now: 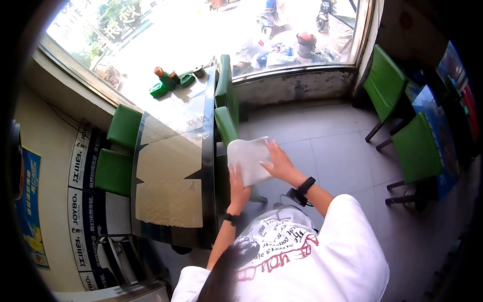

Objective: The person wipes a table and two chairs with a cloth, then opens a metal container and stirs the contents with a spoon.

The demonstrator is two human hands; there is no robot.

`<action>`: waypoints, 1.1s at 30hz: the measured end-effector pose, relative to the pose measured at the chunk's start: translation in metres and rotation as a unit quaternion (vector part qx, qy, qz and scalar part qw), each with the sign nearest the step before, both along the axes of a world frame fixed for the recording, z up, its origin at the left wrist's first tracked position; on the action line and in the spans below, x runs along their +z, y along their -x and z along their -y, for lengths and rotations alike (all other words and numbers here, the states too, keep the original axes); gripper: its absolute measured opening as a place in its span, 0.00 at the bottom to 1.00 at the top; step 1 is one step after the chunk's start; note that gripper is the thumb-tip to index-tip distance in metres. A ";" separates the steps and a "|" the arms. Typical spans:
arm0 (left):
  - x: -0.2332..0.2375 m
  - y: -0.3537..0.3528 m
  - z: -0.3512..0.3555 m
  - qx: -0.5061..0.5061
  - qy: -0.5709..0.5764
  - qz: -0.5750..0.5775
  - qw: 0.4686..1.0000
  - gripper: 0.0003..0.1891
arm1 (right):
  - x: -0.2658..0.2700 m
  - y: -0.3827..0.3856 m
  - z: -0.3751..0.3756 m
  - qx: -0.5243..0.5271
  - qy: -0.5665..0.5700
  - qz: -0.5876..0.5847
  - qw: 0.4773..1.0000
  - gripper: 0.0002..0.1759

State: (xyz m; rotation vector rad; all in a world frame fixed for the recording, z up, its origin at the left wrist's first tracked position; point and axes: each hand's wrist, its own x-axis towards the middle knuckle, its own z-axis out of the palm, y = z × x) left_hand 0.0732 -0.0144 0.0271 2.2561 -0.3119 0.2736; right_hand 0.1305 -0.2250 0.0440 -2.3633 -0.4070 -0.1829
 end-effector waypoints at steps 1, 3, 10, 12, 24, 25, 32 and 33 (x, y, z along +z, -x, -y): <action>0.008 0.003 0.003 0.013 0.000 -0.007 1.000 0.40 | 0.007 0.007 -0.001 0.043 0.026 -0.069 0.996 0.43; 0.015 0.004 -0.001 0.016 0.016 -0.045 0.999 0.41 | -0.012 0.011 -0.015 0.109 -0.013 -0.112 0.988 0.42; -0.005 -0.007 -0.028 -0.071 0.034 -0.043 0.996 0.40 | -0.012 0.014 -0.078 0.124 -0.083 -0.221 0.964 0.41; -0.008 -0.016 -0.028 -0.080 0.034 -0.050 0.995 0.40 | -0.003 0.010 -0.076 0.155 -0.024 -0.202 0.967 0.40; -0.016 -0.035 -0.034 -0.168 0.123 -0.087 0.974 0.49 | 0.010 0.008 -0.081 0.076 -0.142 -0.237 0.958 0.39; -0.015 -0.036 -0.034 -0.174 0.130 -0.091 0.972 0.49 | 0.006 0.007 -0.082 0.069 -0.146 -0.239 0.958 0.39; -0.009 -0.092 -0.052 -0.207 0.125 -0.108 0.964 0.45 | -0.004 -0.045 -0.092 0.065 -0.201 -0.225 0.951 0.37; -0.010 -0.105 -0.057 -0.207 0.118 -0.105 0.966 0.44 | 0.008 -0.056 -0.098 0.064 -0.211 -0.217 0.951 0.37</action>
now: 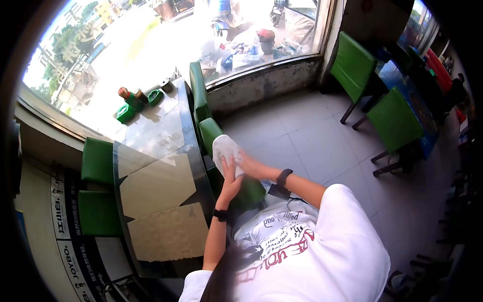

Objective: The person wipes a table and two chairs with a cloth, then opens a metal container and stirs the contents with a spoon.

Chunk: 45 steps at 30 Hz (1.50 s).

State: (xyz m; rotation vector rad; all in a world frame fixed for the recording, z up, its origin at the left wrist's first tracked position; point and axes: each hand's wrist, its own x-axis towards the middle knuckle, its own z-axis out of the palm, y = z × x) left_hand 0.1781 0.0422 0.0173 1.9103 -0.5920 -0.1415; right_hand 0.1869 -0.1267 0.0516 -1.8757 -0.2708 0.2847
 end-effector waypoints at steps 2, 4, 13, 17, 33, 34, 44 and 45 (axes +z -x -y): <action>-0.006 -0.028 -0.008 0.006 0.002 0.003 1.000 0.42 | -0.004 -0.030 -0.005 -0.004 0.011 0.009 1.000 0.37; -0.006 -0.059 -0.012 0.028 0.007 0.013 1.000 0.40 | -0.017 -0.067 -0.013 -0.010 0.012 0.018 1.000 0.37; -0.006 -0.197 -0.036 0.105 0.046 -0.054 0.992 0.37 | -0.056 -0.213 -0.058 -0.064 -0.052 0.088 0.993 0.31; -0.014 -0.193 -0.033 0.091 0.024 0.008 0.996 0.35 | -0.060 -0.207 -0.053 -0.090 -0.029 0.080 0.992 0.30; 0.000 0.014 0.001 0.027 -0.018 0.019 0.999 0.38 | -0.024 0.015 0.025 -0.029 0.157 0.172 0.972 0.27; 0.004 0.030 0.003 0.018 -0.018 0.009 1.000 0.38 | -0.022 0.034 0.030 -0.020 0.160 0.146 0.976 0.27; 0.032 0.114 -0.007 -0.062 -0.016 -0.039 0.997 0.34 | 0.011 0.109 0.044 0.057 0.232 0.005 0.971 0.36; 0.034 0.115 -0.009 -0.067 -0.021 -0.037 0.997 0.34 | 0.014 0.108 0.039 0.054 0.235 0.002 0.971 0.37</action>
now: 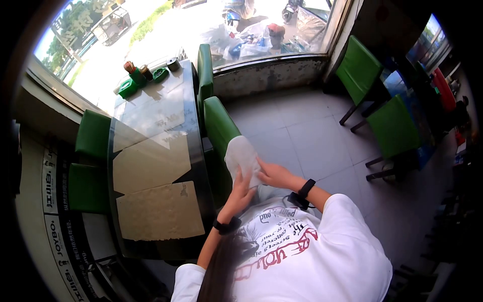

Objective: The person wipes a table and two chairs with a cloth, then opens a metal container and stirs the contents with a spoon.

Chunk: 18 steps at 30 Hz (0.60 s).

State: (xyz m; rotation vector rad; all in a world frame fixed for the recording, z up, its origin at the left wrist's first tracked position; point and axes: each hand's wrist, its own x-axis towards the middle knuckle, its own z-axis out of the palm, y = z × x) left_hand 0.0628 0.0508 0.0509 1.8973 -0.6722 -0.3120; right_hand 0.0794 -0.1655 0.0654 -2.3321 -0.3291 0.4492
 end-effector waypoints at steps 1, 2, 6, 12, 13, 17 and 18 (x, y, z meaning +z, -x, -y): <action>0.001 0.000 -0.001 -0.006 -0.005 0.003 1.000 0.34 | 0.002 -0.002 -0.004 -0.004 0.003 -0.001 1.000 0.38; 0.001 -0.001 -0.002 -0.005 0.014 -0.014 1.000 0.35 | -0.001 -0.005 -0.008 -0.006 -0.002 0.000 1.000 0.38; -0.019 -0.029 -0.001 -0.003 0.050 -0.026 0.998 0.38 | -0.014 -0.030 -0.022 -0.048 -0.040 0.014 0.998 0.38; -0.030 -0.067 0.005 0.024 -0.002 0.051 0.998 0.42 | -0.031 -0.077 -0.038 -0.132 -0.095 0.009 0.987 0.35; -0.025 -0.065 0.008 0.032 0.000 0.047 0.998 0.42 | -0.035 -0.080 -0.038 -0.135 -0.101 0.019 0.986 0.34; -0.013 -0.046 0.015 0.053 -0.004 0.069 0.996 0.43 | -0.043 -0.073 -0.035 -0.151 -0.133 0.039 0.979 0.32; -0.010 -0.040 0.017 0.054 -0.001 0.065 0.996 0.43 | -0.044 -0.070 -0.033 -0.156 -0.147 0.037 0.976 0.31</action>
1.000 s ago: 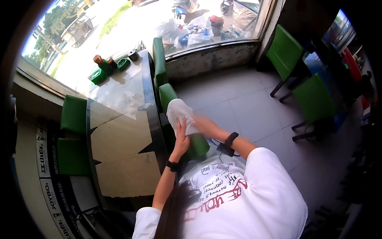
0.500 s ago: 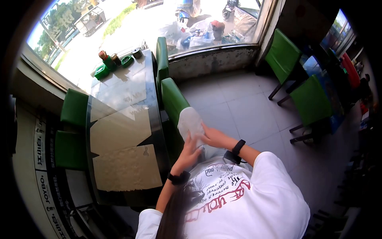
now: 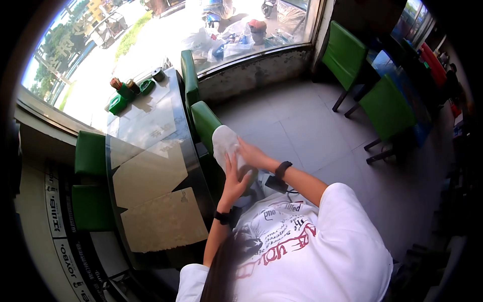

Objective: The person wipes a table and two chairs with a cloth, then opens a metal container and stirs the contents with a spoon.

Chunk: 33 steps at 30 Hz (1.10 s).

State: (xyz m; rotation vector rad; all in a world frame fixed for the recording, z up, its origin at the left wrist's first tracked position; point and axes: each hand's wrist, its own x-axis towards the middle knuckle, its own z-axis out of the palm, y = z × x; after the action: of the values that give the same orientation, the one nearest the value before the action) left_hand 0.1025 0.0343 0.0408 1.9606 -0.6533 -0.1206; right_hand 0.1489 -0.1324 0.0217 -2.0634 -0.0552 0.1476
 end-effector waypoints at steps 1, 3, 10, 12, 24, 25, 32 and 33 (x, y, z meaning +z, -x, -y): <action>0.004 0.006 0.002 0.002 0.003 -0.004 1.000 0.43 | 0.000 0.004 0.002 -0.004 -0.015 -0.001 1.000 0.30; 0.003 0.013 0.006 0.016 -0.004 0.027 1.000 0.42 | -0.008 0.006 0.005 -0.010 -0.031 0.007 0.999 0.29; 0.009 0.004 0.007 0.016 0.020 -0.022 0.999 0.37 | 0.012 -0.016 0.008 -0.004 -0.131 -0.151 0.980 0.28; 0.018 -0.007 0.008 0.013 0.020 -0.011 1.000 0.35 | 0.018 -0.028 0.001 -0.003 -0.144 -0.194 0.970 0.29; 0.012 -0.102 0.021 0.202 -0.038 0.015 0.979 0.31 | -0.021 -0.167 -0.024 0.078 -0.338 -0.183 0.920 0.29; 0.005 -0.101 0.027 0.224 -0.065 -0.016 0.972 0.31 | -0.018 -0.171 -0.022 0.089 -0.338 -0.183 0.919 0.29; 0.017 -0.088 0.035 0.251 -0.182 -0.079 0.947 0.36 | -0.008 -0.195 -0.015 0.185 -0.290 -0.162 0.925 0.33; 0.009 -0.084 0.035 0.260 -0.181 -0.079 0.945 0.35 | -0.011 -0.197 -0.015 0.194 -0.279 -0.167 0.926 0.34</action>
State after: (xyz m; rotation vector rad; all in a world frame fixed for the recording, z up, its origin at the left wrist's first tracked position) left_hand 0.1869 -0.0009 0.0501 2.3838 0.0110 -0.0727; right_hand 0.3461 -0.1172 0.0102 -1.4159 -0.2666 0.6504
